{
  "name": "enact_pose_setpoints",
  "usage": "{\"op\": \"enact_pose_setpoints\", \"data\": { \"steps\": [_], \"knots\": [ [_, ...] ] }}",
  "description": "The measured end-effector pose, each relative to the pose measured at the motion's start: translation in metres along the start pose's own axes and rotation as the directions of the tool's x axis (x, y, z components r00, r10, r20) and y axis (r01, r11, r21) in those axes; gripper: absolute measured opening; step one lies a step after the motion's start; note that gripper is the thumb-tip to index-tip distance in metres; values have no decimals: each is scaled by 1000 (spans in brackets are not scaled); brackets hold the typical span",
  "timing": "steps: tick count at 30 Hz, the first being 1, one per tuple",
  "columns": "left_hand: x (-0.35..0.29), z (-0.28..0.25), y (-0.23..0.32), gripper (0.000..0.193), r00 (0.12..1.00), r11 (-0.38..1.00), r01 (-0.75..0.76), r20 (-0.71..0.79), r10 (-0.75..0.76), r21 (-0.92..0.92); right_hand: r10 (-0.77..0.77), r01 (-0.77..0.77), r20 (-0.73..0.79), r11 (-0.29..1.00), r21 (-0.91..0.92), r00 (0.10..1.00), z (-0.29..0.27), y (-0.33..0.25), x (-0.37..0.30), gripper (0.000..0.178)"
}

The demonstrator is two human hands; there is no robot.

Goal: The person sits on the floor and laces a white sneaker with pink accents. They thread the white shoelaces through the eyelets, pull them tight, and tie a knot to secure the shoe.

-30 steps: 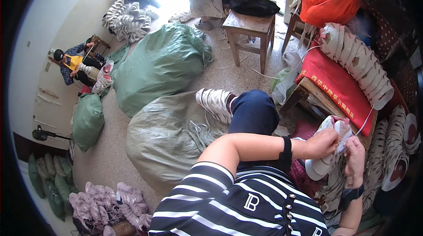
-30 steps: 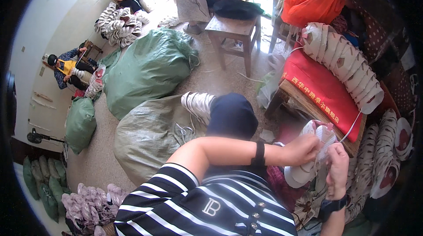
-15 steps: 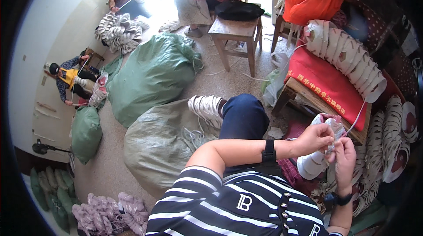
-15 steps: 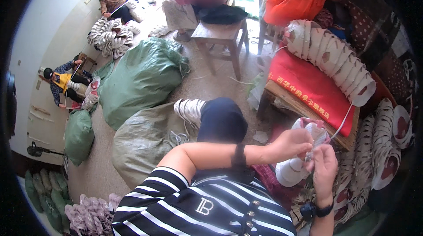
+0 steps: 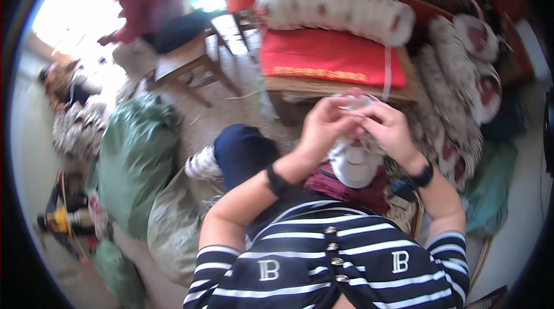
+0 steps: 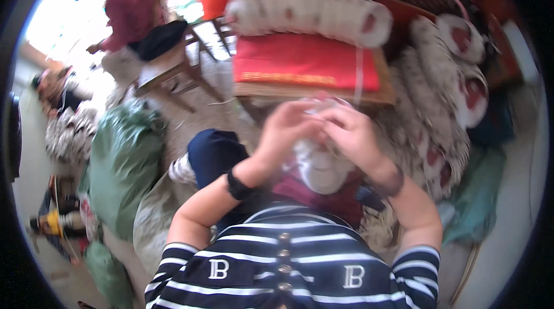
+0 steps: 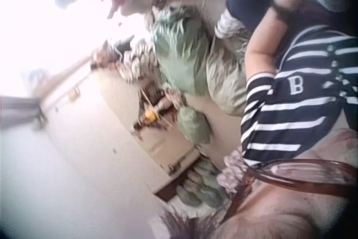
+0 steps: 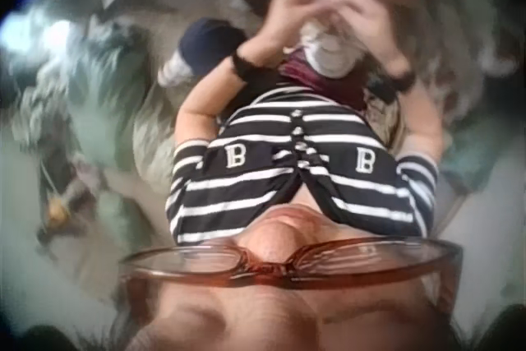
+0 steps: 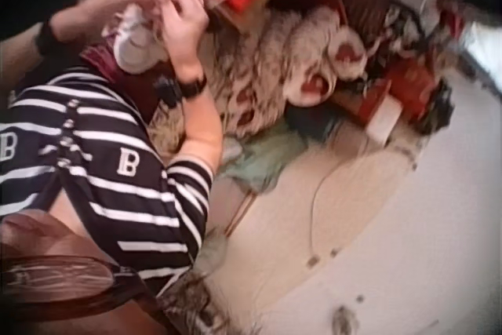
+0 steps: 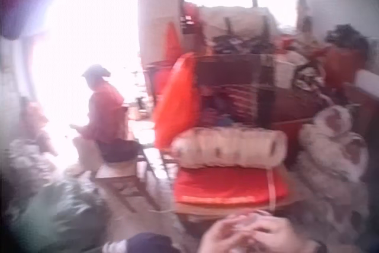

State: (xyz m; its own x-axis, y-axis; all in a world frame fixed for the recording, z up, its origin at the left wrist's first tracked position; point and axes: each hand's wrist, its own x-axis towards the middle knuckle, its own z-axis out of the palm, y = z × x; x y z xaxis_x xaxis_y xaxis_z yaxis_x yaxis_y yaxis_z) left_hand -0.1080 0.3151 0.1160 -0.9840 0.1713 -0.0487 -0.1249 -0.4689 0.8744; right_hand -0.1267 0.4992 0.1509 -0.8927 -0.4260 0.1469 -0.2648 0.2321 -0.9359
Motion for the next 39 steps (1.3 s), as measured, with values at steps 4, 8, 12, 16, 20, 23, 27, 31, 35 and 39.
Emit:
{"op": "enact_pose_setpoints", "data": {
  "steps": [4, 8, 12, 16, 20, 23, 27, 31, 35, 39],
  "knots": [
    [12, -13, 8, 24, 996, 982, 75, 27, -81, 172, -284, 284, 21, 950, -125, 959, -6, -50, -7, 18],
    [11, -13, 31, 32, 962, 947, 90, 221, -163, 310, -543, 531, -124, 839, -120, 830, -45, -143, -3, 17],
    [-5, 4, 27, 38, 867, 891, 73, 413, -279, 448, -669, 670, -450, 718, -187, 591, -97, -173, 14, 22],
    [-47, 27, 45, 36, 749, 897, -70, 616, -241, 436, -418, 567, -553, 814, 123, 721, -109, -161, 51, 17],
    [-43, 37, 115, 38, 741, 952, -249, 668, 69, 178, -235, 249, -245, 968, 26, 941, -140, -83, 56, 31],
    [-33, 23, 111, 35, 916, 984, -61, 401, -12, 170, -236, 147, -195, 911, -386, 952, -95, -35, 33, 28],
    [-11, 2, 81, 37, 983, 999, -36, 177, 38, -10, 20, 86, 262, 918, -387, 965, -42, -23, -18, 20],
    [-2, 8, 71, 38, 988, 995, -27, 147, 41, -96, -171, 267, 212, 756, -598, 962, 4, -2, -36, 18],
    [-2, 16, 70, 39, 995, 993, 6, 102, 6, -114, -111, 256, 244, 653, -713, 963, 19, 8, -28, 20],
    [-7, 15, 69, 39, 997, 994, 25, 69, -18, -105, -291, 411, 299, 496, -765, 909, 33, 16, -28, 21]
  ]
}}
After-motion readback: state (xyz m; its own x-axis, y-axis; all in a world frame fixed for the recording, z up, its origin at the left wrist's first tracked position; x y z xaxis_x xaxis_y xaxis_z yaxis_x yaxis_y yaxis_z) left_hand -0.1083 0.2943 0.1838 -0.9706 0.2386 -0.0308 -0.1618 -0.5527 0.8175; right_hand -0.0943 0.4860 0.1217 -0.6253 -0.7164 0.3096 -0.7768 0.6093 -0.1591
